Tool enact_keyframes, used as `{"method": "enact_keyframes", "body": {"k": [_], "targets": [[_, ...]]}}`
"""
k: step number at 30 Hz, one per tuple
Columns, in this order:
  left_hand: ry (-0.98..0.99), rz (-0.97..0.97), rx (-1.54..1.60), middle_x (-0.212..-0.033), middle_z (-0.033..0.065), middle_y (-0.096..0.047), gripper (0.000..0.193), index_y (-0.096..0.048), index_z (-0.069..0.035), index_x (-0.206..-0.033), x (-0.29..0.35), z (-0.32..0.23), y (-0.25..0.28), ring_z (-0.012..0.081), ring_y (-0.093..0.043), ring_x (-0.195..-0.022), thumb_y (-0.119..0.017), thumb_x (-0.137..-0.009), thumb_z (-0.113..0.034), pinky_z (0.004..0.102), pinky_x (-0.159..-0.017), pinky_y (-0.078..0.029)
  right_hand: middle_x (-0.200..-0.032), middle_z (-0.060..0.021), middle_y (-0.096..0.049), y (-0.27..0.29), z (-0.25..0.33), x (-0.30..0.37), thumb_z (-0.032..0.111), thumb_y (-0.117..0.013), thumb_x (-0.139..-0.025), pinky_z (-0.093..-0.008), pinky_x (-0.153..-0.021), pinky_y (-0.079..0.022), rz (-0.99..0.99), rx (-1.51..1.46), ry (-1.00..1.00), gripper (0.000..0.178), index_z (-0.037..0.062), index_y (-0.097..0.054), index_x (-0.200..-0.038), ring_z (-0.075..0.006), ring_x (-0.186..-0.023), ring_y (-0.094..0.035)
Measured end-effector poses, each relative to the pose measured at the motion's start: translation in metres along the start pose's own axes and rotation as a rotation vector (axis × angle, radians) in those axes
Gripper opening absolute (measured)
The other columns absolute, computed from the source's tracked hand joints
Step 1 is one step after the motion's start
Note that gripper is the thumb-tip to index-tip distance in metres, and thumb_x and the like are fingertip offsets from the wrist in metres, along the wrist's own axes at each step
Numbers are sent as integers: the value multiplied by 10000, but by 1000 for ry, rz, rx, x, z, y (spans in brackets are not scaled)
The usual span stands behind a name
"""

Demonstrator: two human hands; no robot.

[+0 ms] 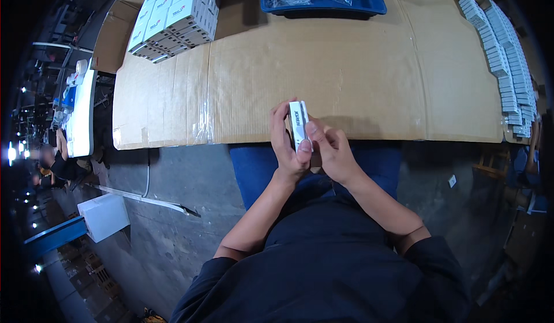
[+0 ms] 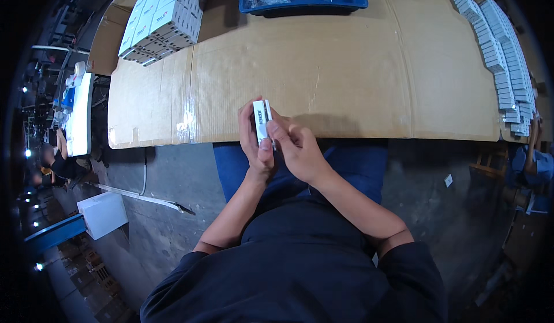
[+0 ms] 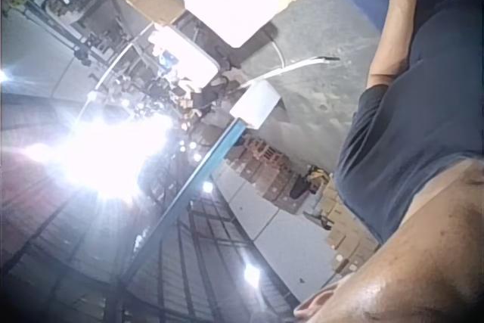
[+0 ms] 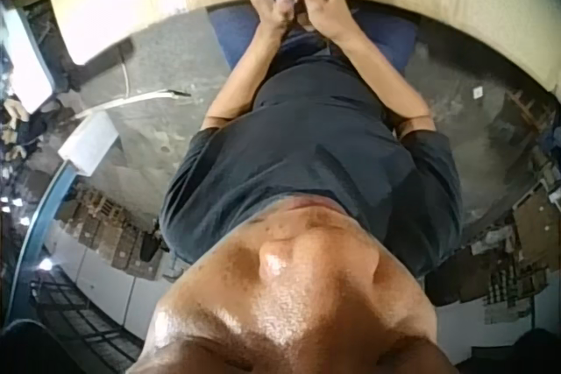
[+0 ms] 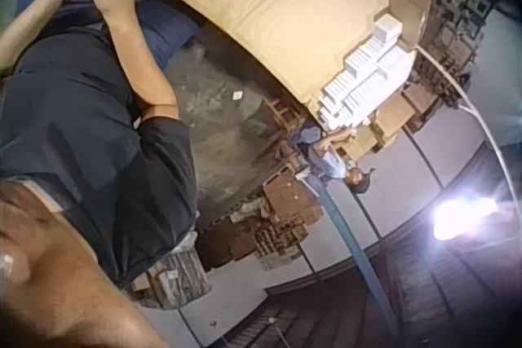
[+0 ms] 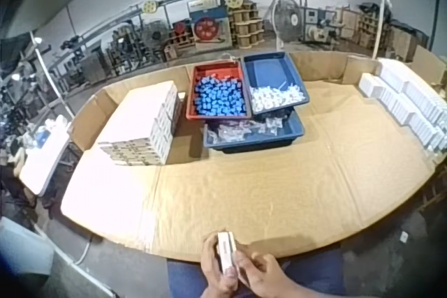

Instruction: Assemble and pack electronic components into small white boxes and stack them.

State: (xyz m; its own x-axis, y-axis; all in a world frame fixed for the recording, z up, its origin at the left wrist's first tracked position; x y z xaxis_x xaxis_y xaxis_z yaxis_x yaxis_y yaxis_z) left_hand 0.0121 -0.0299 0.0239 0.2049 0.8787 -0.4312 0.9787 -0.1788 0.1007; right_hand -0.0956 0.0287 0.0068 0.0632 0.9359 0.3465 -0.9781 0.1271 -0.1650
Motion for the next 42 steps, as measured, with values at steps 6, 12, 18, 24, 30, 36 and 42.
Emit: {"method": "enact_keyframes", "body": {"k": [6,12,18,24,30,36,42], "targets": [[249,61,205,-1514,190,-458,1101,-212,-3,-1632,11,28,-11,265,-490,-1361,-446,-939,-826,413,-1146,-404,-1277,-116,-509,11,18,-7,357,-669,-1037,-272,-629,-521,116,59,210,566,13,-556,-1473,-133,-766,-622],[641,36,578,-1415,154,-525,852,-270,-88,-1632,11,29,-20,224,-555,-1256,-328,-1050,-708,392,-1061,-483,-1388,-174,-510,28,35,5,423,-889,-791,-432,-1037,-501,-36,689,488,839,45,-561,-1464,-333,-1190,-601],[1112,217,914,-1407,146,-578,838,-425,-94,-1528,53,25,-53,285,-602,-1291,-299,-1028,-754,439,-1060,-532,-1470,-167,-538,28,67,10,485,-880,-745,-467,-1037,-524,-124,775,885,814,65,-611,-1388,-377,-1288,-582],[1068,198,913,-1401,144,-570,806,-394,-106,-1542,44,12,-56,291,-603,-1279,-302,-1042,-731,441,-1056,-533,-1446,-173,-574,16,66,8,490,-844,-775,-486,-1042,-529,-26,805,986,801,57,-604,-1405,-393,-1266,-604],[1046,188,912,-1268,129,-623,748,-436,-88,-1476,43,10,-54,254,-667,-1131,-299,-1062,-696,393,-943,-581,-1390,-233,-617,14,61,10,474,-756,-886,-493,-1035,-533,-68,709,1108,692,-34,-646,-1343,-415,-1245,-630],[1069,159,896,-1248,119,-634,718,-463,-81,-1447,47,18,-55,231,-675,-1111,-305,-1074,-674,373,-929,-581,-1398,-258,-613,20,52,9,462,-715,-931,-468,-1028,-537,-61,612,1075,680,-65,-637,-1353,-421,-1232,-645],[995,260,787,-1366,144,-586,779,-372,-70,-1546,45,25,-60,248,-621,-1226,-270,-1075,-682,399,-1056,-509,-1413,-256,-613,26,43,1,511,-624,-1001,-422,-1023,-539,-93,531,982,687,-71,-621,-1367,-377,-1261,-643]]}}
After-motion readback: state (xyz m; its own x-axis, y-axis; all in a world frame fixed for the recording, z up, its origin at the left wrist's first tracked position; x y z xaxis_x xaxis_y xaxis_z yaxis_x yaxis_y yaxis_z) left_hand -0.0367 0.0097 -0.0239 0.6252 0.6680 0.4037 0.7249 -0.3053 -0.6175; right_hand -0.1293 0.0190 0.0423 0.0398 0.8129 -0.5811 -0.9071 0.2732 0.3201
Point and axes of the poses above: each hand's wrist, its own x-axis away from the middle knuckle, its own y-axis out of the back of the hand, z = x × y, the point moved 9 cm from there along -x, towards the middle knuckle
